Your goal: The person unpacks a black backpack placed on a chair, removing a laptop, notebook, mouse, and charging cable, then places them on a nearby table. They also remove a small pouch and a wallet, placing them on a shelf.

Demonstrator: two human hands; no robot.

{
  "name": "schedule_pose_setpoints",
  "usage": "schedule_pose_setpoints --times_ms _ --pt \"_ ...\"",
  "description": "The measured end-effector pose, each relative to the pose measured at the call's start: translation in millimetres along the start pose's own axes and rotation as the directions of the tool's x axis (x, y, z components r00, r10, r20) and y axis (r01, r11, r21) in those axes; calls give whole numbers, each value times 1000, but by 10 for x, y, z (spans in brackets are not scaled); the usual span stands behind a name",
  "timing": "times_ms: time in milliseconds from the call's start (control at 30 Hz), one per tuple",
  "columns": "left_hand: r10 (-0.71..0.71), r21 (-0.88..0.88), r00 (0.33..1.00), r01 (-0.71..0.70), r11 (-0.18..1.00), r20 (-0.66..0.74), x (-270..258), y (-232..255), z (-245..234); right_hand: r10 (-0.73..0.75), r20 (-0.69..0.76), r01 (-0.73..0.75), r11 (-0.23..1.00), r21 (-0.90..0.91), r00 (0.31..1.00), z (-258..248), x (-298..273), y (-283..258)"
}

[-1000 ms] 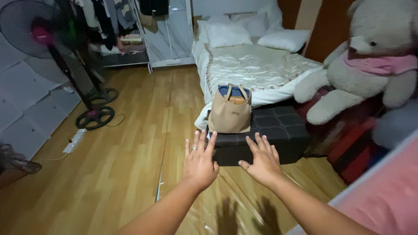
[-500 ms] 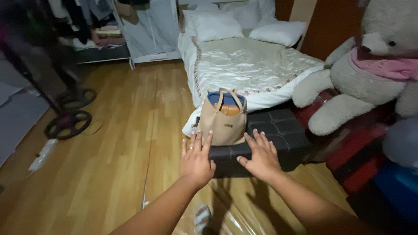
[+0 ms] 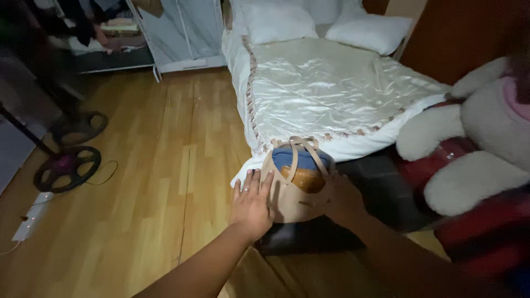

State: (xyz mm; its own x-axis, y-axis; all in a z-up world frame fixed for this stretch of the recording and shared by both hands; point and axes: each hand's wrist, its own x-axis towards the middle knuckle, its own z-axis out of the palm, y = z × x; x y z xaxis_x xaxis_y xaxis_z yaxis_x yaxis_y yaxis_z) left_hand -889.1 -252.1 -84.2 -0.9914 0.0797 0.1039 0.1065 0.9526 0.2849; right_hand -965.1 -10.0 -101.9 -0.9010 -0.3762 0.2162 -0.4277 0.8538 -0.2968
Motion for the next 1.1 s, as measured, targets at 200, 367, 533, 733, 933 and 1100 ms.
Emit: schedule_pose_setpoints --times_ms 200,367,533,733,933,1100 --pt "-49 4 993 49 999 104 304 -147 -38 250 294 -241 968 -67 922 7 457 33" --pt "-134 57 964 124 991 231 469 -168 -37 52 118 -60 996 68 992 581 852 636" --pt "-212 65 955 202 977 207 691 -66 85 140 210 -224 859 460 968 1269 1328 1369" --pt "-365 -80 930 367 927 34 1112 220 372 -234 243 -119 443 889 941 2265 1762 1827" --pt "-552 -465 775 383 798 -308 1491 419 713 -715 203 -280 10 960 669 2293 1220 1759" --pt "-547 -440 782 395 806 -299 1623 550 933 -694 565 82 660 746 446 1575 963 1731"
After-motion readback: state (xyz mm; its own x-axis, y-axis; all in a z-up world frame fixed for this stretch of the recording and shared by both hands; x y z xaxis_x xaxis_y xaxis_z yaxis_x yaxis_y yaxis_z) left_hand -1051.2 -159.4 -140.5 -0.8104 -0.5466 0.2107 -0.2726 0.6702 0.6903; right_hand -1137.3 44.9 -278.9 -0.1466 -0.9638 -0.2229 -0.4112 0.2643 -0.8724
